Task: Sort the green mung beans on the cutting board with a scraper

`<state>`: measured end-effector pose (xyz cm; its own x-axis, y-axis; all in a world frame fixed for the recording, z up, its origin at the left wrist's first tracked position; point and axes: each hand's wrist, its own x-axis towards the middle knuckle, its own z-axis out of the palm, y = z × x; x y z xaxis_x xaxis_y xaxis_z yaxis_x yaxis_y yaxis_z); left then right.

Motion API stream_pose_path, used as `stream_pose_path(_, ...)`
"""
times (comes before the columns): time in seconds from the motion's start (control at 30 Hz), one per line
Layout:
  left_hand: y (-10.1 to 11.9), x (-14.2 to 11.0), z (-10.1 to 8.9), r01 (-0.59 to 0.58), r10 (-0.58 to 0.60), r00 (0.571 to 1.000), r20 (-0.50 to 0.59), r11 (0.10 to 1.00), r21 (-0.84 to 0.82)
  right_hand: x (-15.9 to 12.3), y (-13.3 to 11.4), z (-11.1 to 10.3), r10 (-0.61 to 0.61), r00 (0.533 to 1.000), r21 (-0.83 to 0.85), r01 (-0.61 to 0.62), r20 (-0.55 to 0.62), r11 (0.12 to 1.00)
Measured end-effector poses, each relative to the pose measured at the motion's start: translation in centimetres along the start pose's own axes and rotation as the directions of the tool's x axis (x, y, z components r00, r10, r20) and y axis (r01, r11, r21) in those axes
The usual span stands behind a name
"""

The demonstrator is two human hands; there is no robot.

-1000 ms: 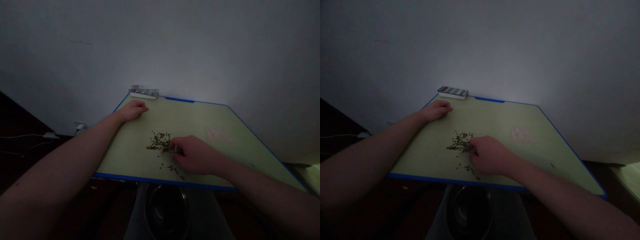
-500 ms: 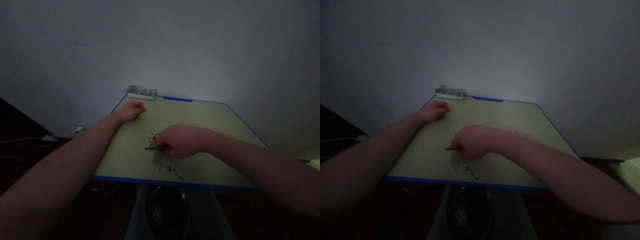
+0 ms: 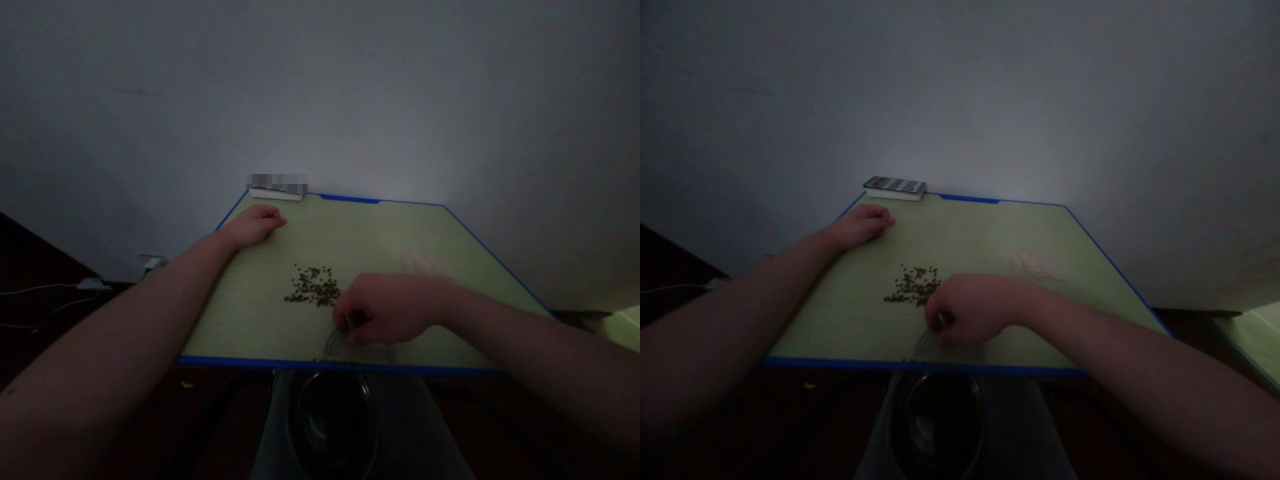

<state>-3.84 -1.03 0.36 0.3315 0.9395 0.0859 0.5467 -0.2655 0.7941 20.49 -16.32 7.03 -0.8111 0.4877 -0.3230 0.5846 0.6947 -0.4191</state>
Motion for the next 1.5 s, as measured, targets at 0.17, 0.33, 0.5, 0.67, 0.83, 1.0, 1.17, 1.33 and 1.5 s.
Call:
stream_pose_path(0.17,0.2,-0.1,0.0,0.007,-0.007,1.000,0.002,1.000,-0.002,-0.1,0.5,0.3,-0.044,0.993,0.127,0.031,0.107,0.991)
stream_pose_path(0.33,0.3,-0.1,0.0,0.002,-0.001,1.000,0.009,1.000,-0.006,-0.5,0.5,0.0,-0.038,0.998,0.164,0.028,0.059,0.986)
stream_pose_path(0.5,0.3,-0.1,-0.1,0.004,-0.004,1.000,0.013,1.000,0.007,0.8,-1.2,-0.3,-0.007,0.986,-0.047,-0.001,-0.165,0.999)
stream_pose_path(0.67,0.5,-0.1,0.0,-0.003,0.003,1.000,0.010,1.000,0.010,2.3,-2.1,0.7,-0.003,0.987,-0.146,-0.020,-0.158,0.989)
stream_pose_path(0.83,0.5,-0.2,0.0,-0.010,0.010,1.000,0.011,1.000,0.019,0.7,-1.4,0.6,0.005,0.998,0.004,-0.004,-0.065,1.000)
stream_pose_path(1.0,0.5,-0.2,-0.2,-0.012,0.012,1.000,0.022,1.000,0.020,-2.8,-2.0,2.3,0.110,0.984,0.114,-0.094,-0.143,0.989)
stream_pose_path(1.17,0.3,0.0,-0.2,-0.028,0.028,0.999,0.028,1.000,-0.002,-6.2,-2.4,8.2,0.194,0.752,0.040,-0.219,-0.630,0.975)
stream_pose_path(1.33,0.2,0.1,-0.1,-0.016,0.016,1.000,0.012,1.000,0.000,-7.4,-0.9,11.5,0.065,0.643,-0.201,-0.333,-0.763,0.921)
stream_pose_path(1.5,0.3,0.0,-0.1,0.005,-0.005,1.000,0.011,1.000,0.008,-6.8,1.0,9.9,0.123,0.649,-0.155,-0.354,-0.751,0.922)
